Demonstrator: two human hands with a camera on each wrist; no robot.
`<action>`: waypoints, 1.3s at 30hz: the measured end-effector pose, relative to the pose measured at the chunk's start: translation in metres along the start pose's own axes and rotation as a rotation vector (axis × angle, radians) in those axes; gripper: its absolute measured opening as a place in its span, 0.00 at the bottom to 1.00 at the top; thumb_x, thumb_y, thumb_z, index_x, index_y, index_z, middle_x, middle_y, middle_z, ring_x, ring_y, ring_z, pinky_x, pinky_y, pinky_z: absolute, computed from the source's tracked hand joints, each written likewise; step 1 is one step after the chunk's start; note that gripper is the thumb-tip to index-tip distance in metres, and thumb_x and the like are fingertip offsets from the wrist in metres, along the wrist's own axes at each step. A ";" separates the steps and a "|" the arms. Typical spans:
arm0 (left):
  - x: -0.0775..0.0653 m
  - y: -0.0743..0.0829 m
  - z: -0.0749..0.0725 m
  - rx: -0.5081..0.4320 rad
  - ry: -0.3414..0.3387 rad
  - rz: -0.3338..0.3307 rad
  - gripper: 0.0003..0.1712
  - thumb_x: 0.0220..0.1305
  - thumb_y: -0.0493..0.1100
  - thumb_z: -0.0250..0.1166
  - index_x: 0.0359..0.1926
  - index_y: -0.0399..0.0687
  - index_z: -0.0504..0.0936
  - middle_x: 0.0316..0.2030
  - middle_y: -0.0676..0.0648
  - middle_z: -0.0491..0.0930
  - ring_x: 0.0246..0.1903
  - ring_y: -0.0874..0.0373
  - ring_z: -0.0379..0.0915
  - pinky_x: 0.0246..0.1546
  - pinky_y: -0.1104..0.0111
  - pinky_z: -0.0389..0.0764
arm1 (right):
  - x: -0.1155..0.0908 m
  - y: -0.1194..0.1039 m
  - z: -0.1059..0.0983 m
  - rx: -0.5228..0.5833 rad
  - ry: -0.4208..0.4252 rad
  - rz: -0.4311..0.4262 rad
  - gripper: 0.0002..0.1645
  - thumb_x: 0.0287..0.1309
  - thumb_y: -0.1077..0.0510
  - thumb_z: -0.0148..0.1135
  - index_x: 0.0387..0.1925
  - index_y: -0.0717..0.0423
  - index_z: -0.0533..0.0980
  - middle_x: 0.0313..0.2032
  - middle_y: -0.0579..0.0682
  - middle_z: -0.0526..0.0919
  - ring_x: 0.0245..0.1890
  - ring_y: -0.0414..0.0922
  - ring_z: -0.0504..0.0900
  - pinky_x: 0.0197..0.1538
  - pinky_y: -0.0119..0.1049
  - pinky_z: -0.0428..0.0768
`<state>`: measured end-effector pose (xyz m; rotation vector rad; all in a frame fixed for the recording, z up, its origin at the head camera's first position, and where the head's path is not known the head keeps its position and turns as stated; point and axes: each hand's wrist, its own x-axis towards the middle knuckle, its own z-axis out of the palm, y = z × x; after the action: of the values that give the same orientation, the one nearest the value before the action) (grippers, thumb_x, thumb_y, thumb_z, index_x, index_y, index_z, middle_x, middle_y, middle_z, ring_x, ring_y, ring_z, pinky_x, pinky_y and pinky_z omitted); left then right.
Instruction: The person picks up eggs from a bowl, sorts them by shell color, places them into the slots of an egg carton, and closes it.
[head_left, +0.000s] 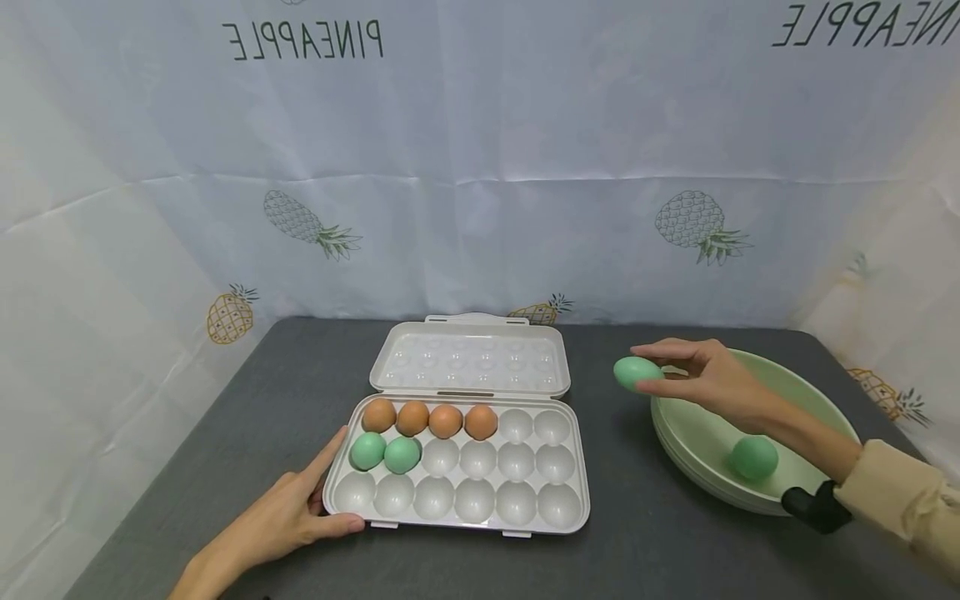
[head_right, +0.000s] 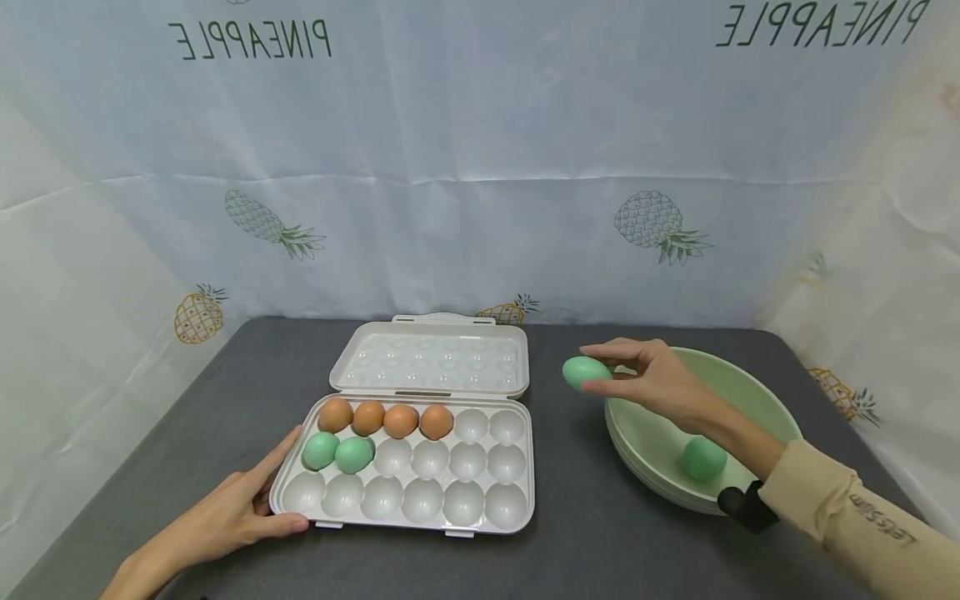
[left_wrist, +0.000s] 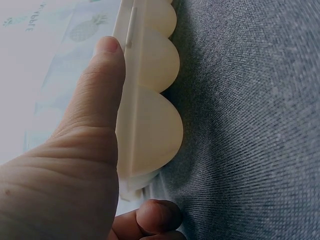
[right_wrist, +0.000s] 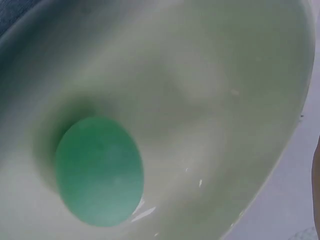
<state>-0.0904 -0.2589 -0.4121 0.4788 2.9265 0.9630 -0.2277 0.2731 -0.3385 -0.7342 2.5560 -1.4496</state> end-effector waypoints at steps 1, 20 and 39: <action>0.000 0.000 0.000 0.000 0.000 0.000 0.66 0.54 0.59 0.78 0.82 0.44 0.47 0.18 0.66 0.61 0.18 0.76 0.56 0.23 0.76 0.64 | 0.001 -0.001 0.002 0.002 0.001 -0.005 0.28 0.63 0.59 0.71 0.64 0.54 0.78 0.54 0.35 0.81 0.51 0.30 0.82 0.51 0.28 0.82; 0.002 0.001 0.001 0.003 -0.004 -0.008 0.66 0.54 0.59 0.78 0.82 0.44 0.47 0.18 0.66 0.60 0.18 0.76 0.55 0.22 0.78 0.62 | 0.033 -0.020 0.058 0.162 -0.009 -0.056 0.31 0.62 0.60 0.71 0.66 0.59 0.76 0.56 0.40 0.80 0.50 0.33 0.84 0.51 0.30 0.82; 0.001 0.002 -0.001 -0.009 -0.005 -0.009 0.66 0.54 0.59 0.78 0.81 0.43 0.47 0.20 0.66 0.61 0.20 0.76 0.57 0.26 0.76 0.65 | 0.053 -0.043 0.125 0.327 -0.051 -0.113 0.29 0.49 0.66 0.78 0.56 0.62 0.82 0.51 0.53 0.84 0.50 0.38 0.84 0.53 0.33 0.85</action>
<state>-0.0908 -0.2576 -0.4104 0.4663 2.9161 0.9716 -0.2182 0.1325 -0.3625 -0.8593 2.1923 -1.7979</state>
